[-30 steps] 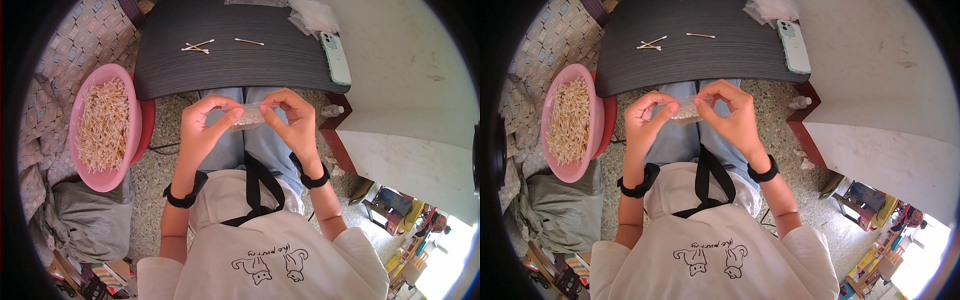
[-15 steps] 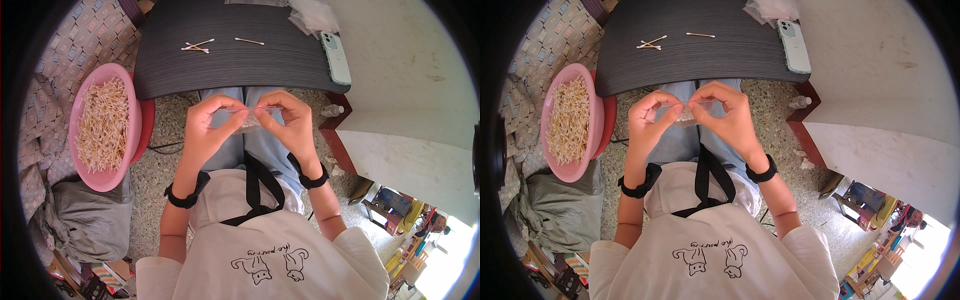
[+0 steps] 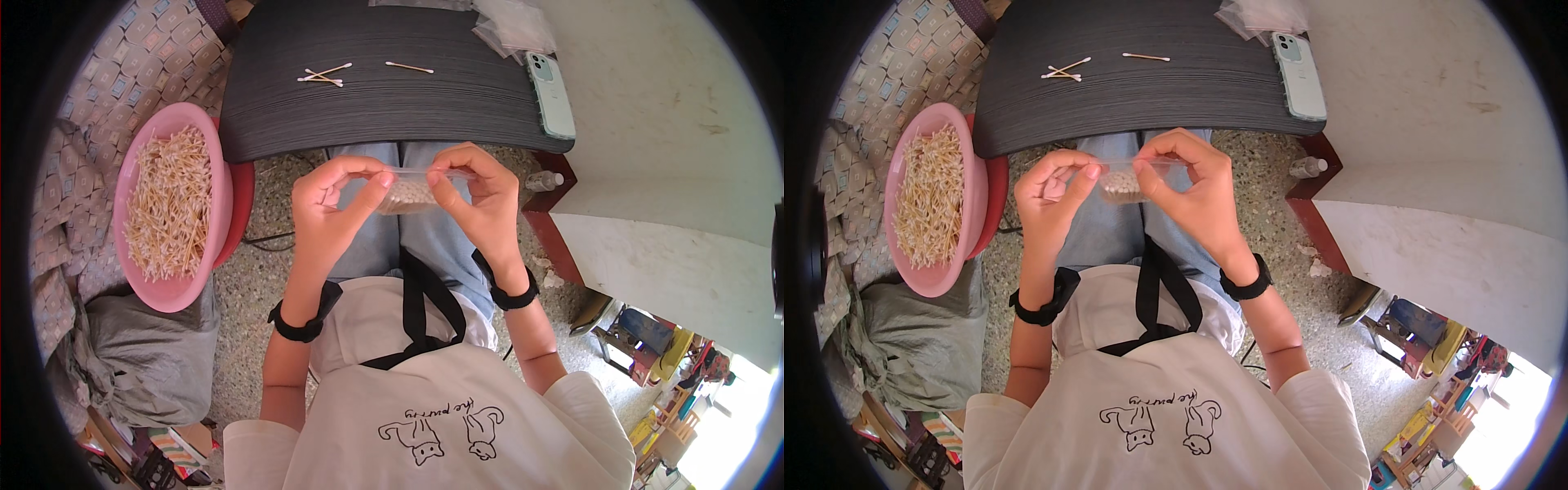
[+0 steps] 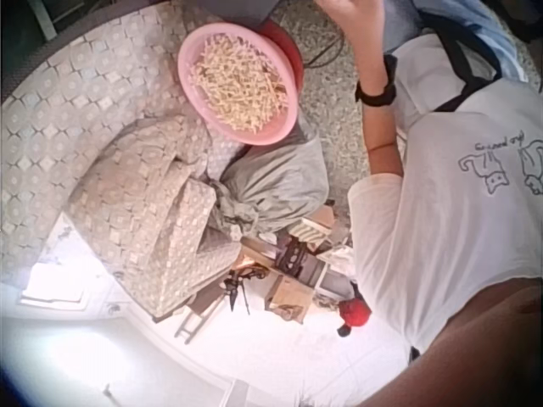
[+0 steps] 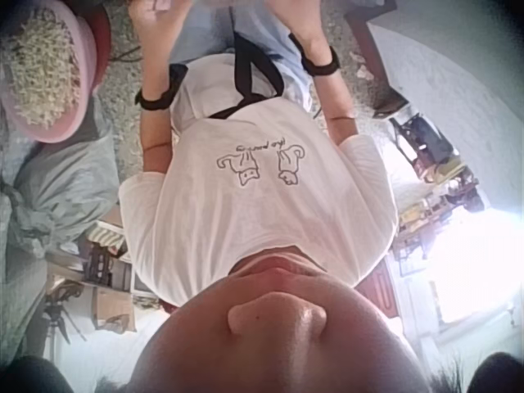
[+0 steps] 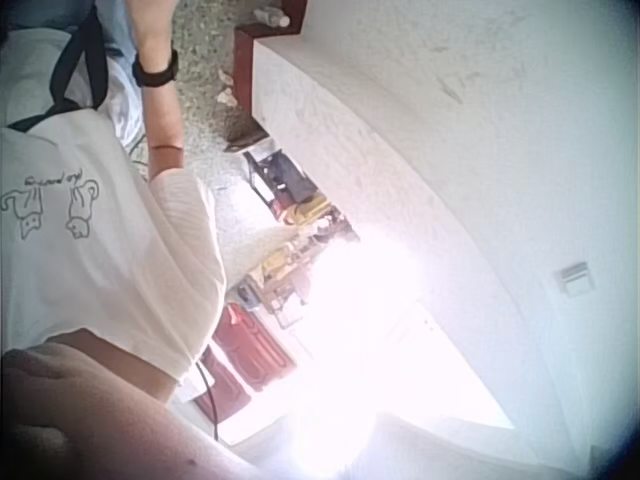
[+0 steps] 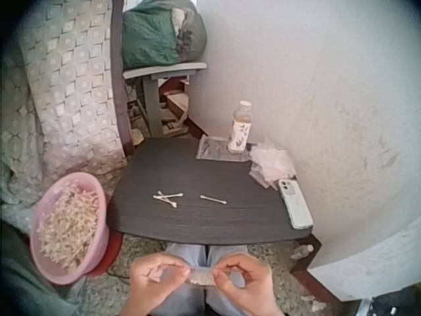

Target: The person removes cotton swabs from a pink bowl, aligns them on a table, and places them into small plastic bags by hand.

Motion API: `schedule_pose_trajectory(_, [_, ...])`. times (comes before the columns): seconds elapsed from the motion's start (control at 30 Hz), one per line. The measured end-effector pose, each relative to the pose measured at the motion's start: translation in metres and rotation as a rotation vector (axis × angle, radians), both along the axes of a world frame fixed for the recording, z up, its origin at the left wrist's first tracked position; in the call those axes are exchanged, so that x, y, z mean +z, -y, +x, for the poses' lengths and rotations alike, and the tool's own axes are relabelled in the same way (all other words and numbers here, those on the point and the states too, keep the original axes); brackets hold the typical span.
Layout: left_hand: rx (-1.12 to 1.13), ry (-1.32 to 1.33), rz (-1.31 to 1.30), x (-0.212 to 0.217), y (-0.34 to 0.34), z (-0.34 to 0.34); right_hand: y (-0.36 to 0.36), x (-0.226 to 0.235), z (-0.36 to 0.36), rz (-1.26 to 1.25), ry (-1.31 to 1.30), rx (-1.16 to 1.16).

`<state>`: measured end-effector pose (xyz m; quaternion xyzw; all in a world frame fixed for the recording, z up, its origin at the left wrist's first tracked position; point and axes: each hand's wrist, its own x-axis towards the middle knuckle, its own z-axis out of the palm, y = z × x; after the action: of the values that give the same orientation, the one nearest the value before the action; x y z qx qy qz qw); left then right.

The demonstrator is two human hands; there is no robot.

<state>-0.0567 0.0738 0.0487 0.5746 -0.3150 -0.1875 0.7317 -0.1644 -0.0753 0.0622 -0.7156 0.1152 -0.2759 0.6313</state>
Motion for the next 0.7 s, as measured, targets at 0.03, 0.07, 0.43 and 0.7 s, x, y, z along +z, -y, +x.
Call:
schedule_pose_trajectory(0.03, [-0.001,0.018,-0.007,0.000,0.000,0.000,0.000,0.000,0.000,0.001,0.001,0.002])
schedule_pose_trajectory(0.07, [-0.002,0.017,-0.007,0.000,0.000,-0.001,0.000,-0.001,0.000,-0.014,-0.005,0.003])
schedule_pose_trajectory(0.43, [-0.007,0.135,0.023,-0.002,0.007,-0.004,-0.005,0.004,0.003,-0.176,-0.026,0.018])
schedule_pose_trajectory(0.7, [-0.003,0.090,0.026,0.003,0.013,-0.009,-0.003,0.006,0.003,-0.280,-0.007,-0.019])
